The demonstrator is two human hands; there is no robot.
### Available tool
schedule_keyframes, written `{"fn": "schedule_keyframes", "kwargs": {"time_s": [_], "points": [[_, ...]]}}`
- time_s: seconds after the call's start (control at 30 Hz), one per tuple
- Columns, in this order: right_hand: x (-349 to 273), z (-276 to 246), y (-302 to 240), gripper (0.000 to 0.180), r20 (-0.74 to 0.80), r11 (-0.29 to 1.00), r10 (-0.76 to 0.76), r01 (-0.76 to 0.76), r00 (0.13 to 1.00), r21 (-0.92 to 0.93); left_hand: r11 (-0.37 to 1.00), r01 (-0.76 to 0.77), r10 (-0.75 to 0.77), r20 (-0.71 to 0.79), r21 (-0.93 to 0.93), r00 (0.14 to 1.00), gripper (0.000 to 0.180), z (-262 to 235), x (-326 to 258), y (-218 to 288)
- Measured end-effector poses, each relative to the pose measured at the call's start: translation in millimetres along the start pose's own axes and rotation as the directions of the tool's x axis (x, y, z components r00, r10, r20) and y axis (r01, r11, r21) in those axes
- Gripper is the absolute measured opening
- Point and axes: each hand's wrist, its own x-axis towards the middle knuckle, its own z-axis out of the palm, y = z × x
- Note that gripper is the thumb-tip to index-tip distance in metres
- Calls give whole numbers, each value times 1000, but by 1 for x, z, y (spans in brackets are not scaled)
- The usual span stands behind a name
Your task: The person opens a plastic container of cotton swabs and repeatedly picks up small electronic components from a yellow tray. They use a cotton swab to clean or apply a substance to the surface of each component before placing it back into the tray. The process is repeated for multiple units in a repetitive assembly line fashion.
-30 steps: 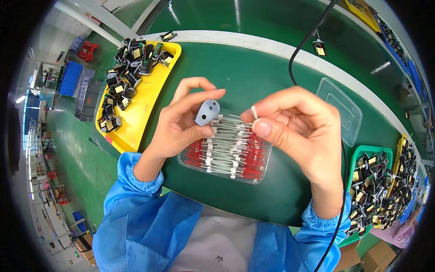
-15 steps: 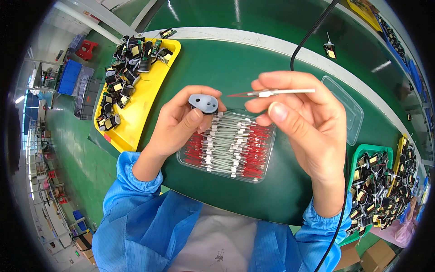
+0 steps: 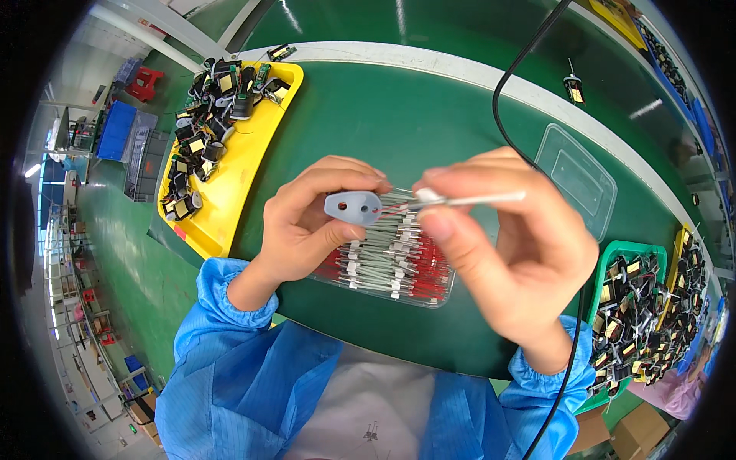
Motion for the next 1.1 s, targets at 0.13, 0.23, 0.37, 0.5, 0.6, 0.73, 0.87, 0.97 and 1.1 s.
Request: {"fn": "schedule_keyframes", "kwargs": {"time_s": [0.13,0.23,0.37,0.5,0.6,0.73,0.87,0.97,1.1], "points": [[-5,4,-4,20,33,998,-39,40,999,-48,998,-52,52,25,28,998,44,0,0,0],[-6,3,-5,19,21,997,-29,31,999,-65,997,-73,72,27,37,997,44,1,1,-1],[-7,4,-6,20,-1,998,-21,21,1000,-61,994,-85,85,-1,64,996,44,2,0,-1],[-7,5,-5,20,-6,993,-63,62,998,-103,991,-114,114,8,74,993,44,1,0,-2],[-6,3,-4,21,25,978,-148,150,989,-146,995,-101,101,-4,10,995,44,2,0,-2],[-5,3,-3,23,63,942,-265,272,962,-195,988,-19,10,-59,-155,998,47,9,-4,0],[-5,4,-3,24,75,917,-321,330,944,-226,980,19,-32,-62,-196,998,48,9,-4,3],[-4,4,-5,25,119,903,-323,344,939,-257,971,40,-58,-71,-235,996,47,9,-5,4],[-4,6,-8,27,156,880,-327,360,932,-310,956,65,-97,-99,-288,990,46,11,-5,5]]}}
